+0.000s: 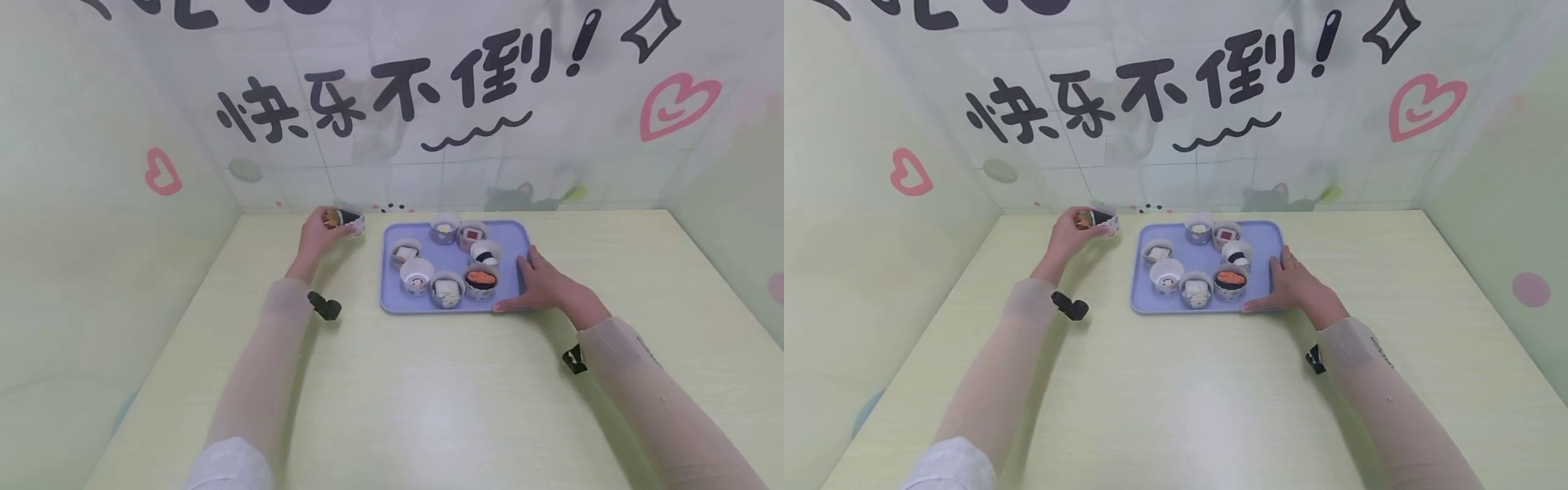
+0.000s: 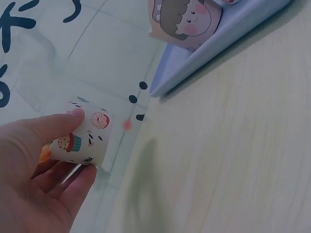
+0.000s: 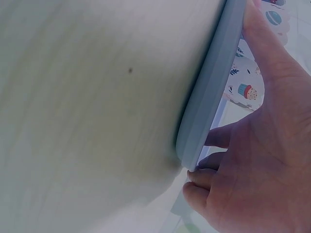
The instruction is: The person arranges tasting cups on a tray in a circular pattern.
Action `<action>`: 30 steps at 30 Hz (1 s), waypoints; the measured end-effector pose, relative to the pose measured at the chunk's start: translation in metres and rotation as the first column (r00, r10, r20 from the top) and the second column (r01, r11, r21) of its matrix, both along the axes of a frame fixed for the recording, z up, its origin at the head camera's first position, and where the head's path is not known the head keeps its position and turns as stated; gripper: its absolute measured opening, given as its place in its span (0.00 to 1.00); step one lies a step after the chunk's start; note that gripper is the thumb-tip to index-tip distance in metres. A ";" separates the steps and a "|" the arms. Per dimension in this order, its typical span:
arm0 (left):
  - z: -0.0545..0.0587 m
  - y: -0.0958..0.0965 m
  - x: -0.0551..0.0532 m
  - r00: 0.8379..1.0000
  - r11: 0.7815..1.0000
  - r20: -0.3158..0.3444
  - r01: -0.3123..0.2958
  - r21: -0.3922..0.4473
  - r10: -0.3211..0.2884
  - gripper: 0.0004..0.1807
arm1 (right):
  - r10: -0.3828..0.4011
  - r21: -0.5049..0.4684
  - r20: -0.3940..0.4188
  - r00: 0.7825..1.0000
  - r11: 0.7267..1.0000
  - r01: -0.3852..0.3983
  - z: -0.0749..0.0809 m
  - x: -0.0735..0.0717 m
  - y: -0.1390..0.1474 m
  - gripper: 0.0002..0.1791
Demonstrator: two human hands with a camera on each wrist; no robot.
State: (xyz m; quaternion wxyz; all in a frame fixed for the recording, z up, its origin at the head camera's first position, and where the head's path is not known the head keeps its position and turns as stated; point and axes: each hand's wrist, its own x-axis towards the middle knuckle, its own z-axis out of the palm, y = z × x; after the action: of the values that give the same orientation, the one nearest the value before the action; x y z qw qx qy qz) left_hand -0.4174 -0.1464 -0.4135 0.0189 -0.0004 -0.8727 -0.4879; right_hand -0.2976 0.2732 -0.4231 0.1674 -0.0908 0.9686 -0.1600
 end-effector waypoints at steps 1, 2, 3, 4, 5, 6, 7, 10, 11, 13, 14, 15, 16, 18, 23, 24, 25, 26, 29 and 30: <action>0.000 0.004 -0.001 1.000 1.000 0.002 0.009 -0.005 -0.009 0.38 | -0.001 -0.001 0.001 1.000 1.000 0.001 0.000 0.000 0.000 0.76; 0.000 0.008 -0.001 1.000 1.000 0.004 0.018 -0.011 -0.018 0.38 | -0.001 -0.003 0.000 1.000 1.000 0.001 0.000 0.000 0.000 0.76; 0.000 0.012 -0.001 1.000 0.999 0.008 0.027 -0.018 -0.027 0.38 | -0.001 -0.005 0.000 1.000 1.000 0.001 0.000 0.000 0.000 0.76; -0.001 0.015 -0.001 0.999 0.999 0.011 0.034 -0.026 -0.033 0.38 | -0.002 -0.006 0.001 1.000 1.000 0.002 0.000 0.000 -0.001 0.76; -0.001 0.019 -0.001 0.999 0.999 0.015 0.041 -0.034 -0.040 0.38 | -0.003 -0.007 0.002 1.000 1.000 0.003 0.000 0.000 -0.001 0.76; -0.002 0.023 -0.001 0.999 0.998 0.019 0.044 -0.039 -0.044 0.38 | -0.002 -0.007 0.001 1.000 1.000 0.002 0.000 0.000 -0.001 0.76; -0.002 0.026 -0.001 0.999 0.998 0.023 0.049 -0.043 -0.048 0.38 | -0.002 -0.007 0.000 1.000 1.000 0.002 0.000 0.001 -0.001 0.76; -0.004 0.037 0.000 0.998 0.997 0.026 0.065 -0.046 -0.064 0.39 | -0.001 -0.002 -0.002 1.000 1.000 0.001 -0.001 0.001 -0.002 0.76; -0.005 0.040 0.000 0.997 0.996 0.026 0.071 -0.046 -0.070 0.39 | -0.001 -0.001 -0.002 1.000 1.000 0.001 -0.001 0.001 -0.002 0.76; -0.006 0.047 -0.001 0.996 0.995 0.020 0.086 -0.044 -0.085 0.40 | -0.003 0.000 -0.004 1.000 1.000 0.003 -0.001 0.002 -0.003 0.76; -0.007 0.050 -0.002 0.996 0.995 0.017 0.094 -0.041 -0.093 0.40 | -0.004 0.001 -0.005 1.000 1.000 0.004 -0.001 0.002 -0.003 0.76; -0.007 0.053 -0.002 0.995 0.994 0.014 0.100 -0.038 -0.099 0.41 | -0.005 -0.001 -0.006 1.000 1.000 0.005 -0.001 0.002 -0.003 0.76; -0.008 0.056 -0.003 0.994 0.994 0.012 0.104 -0.040 -0.104 0.41 | -0.007 -0.004 -0.005 1.000 1.000 0.007 0.000 0.002 -0.003 0.76; -0.009 0.062 -0.004 0.994 0.993 0.013 0.111 -0.042 -0.110 0.41 | -0.009 -0.008 -0.005 1.000 1.000 0.009 0.000 0.003 -0.004 0.76; -0.011 0.072 -0.007 0.989 0.987 0.037 0.145 -0.071 -0.143 0.38 | -0.014 -0.011 -0.001 1.000 1.000 0.014 0.000 0.003 -0.005 0.76; -0.012 0.074 -0.008 0.987 0.985 0.045 0.154 -0.072 -0.151 0.38 | -0.016 -0.012 0.001 1.000 1.000 0.016 -0.001 0.003 -0.005 0.76; -0.013 0.075 -0.009 0.985 0.984 0.055 0.164 -0.072 -0.161 0.38 | -0.016 -0.011 0.002 1.000 1.000 0.016 -0.001 0.003 -0.006 0.76; -0.015 0.076 -0.010 0.983 0.982 0.064 0.178 -0.067 -0.174 0.37 | -0.018 -0.011 0.005 1.000 1.000 0.018 -0.001 0.003 -0.006 0.76; -0.018 0.078 -0.011 0.973 0.974 0.083 0.222 -0.052 -0.217 0.36 | -0.016 -0.012 0.010 1.000 1.000 0.016 -0.002 0.003 -0.007 0.76; -0.019 0.078 -0.012 0.968 0.969 0.086 0.241 -0.052 -0.236 0.35 | -0.016 -0.012 0.012 1.000 1.000 0.016 -0.002 0.002 -0.007 0.76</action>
State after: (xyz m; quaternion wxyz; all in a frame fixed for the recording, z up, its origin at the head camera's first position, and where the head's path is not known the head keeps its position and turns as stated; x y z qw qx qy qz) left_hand -0.4296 -0.0685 -0.4328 -0.0742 -0.0866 -0.8811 -0.4589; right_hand -0.2954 0.2666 -0.4255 0.1712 -0.0830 0.9673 -0.1677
